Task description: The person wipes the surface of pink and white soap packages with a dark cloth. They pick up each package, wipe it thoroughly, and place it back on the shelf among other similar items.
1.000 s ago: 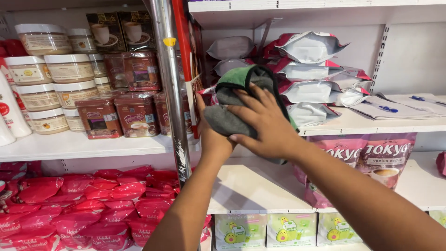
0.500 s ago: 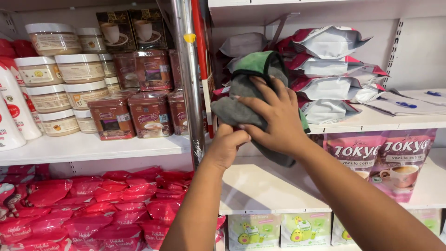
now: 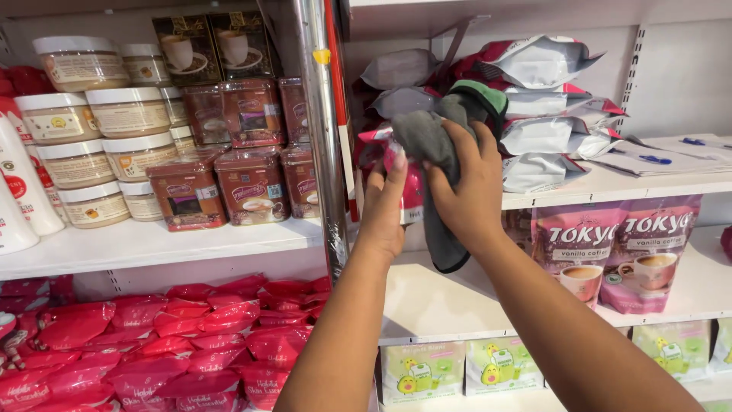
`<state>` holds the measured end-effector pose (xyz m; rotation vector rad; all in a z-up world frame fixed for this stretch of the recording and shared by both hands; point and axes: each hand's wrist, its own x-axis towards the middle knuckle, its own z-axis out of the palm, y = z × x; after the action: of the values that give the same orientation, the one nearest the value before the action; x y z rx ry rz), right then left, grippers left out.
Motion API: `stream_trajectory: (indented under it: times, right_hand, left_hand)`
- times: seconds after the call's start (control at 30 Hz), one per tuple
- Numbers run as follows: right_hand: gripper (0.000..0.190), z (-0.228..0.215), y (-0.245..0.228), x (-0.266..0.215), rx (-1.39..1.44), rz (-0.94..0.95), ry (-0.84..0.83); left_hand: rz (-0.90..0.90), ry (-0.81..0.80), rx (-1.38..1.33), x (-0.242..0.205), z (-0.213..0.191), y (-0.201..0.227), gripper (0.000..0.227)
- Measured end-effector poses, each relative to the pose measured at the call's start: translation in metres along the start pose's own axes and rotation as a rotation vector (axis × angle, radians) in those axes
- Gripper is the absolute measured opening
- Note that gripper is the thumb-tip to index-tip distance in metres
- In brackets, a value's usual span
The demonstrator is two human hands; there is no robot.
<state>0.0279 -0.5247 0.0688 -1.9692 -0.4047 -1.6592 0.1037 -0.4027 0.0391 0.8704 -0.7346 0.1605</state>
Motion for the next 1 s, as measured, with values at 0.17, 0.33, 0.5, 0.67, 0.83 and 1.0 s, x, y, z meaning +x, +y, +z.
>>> stream_trajectory:
  times: [0.17,0.33,0.5,0.67,0.83,1.0]
  right_hand:
    - [0.061,-0.009,0.023,-0.005,0.188,-0.035,0.049]
    - [0.059,-0.032,0.009,-0.009,0.369,0.003,0.041]
    - [0.071,-0.049,-0.009,-0.034,0.141,-0.072,0.007]
    - [0.078,-0.072,-0.041,-0.077,-0.102,-0.237,-0.056]
    - [0.082,-0.096,-0.021,-0.072,0.051,-0.105,-0.208]
    - [0.085,-0.115,0.016,-0.051,0.590,0.245,-0.171]
  left_hand:
    - [0.135,-0.029,0.095,-0.007,0.011,0.011,0.098]
    - [0.148,0.013,0.214,-0.024,0.013,0.011,0.102]
    - [0.339,-0.071,0.323,-0.055,0.025,0.022,0.089]
    - [0.236,-0.007,0.382,-0.061,0.009,-0.003,0.079]
    - [0.224,-0.058,0.350,-0.105,0.027,0.009,0.073]
    - [0.191,-0.117,0.534,-0.143,0.058,0.034,0.072]
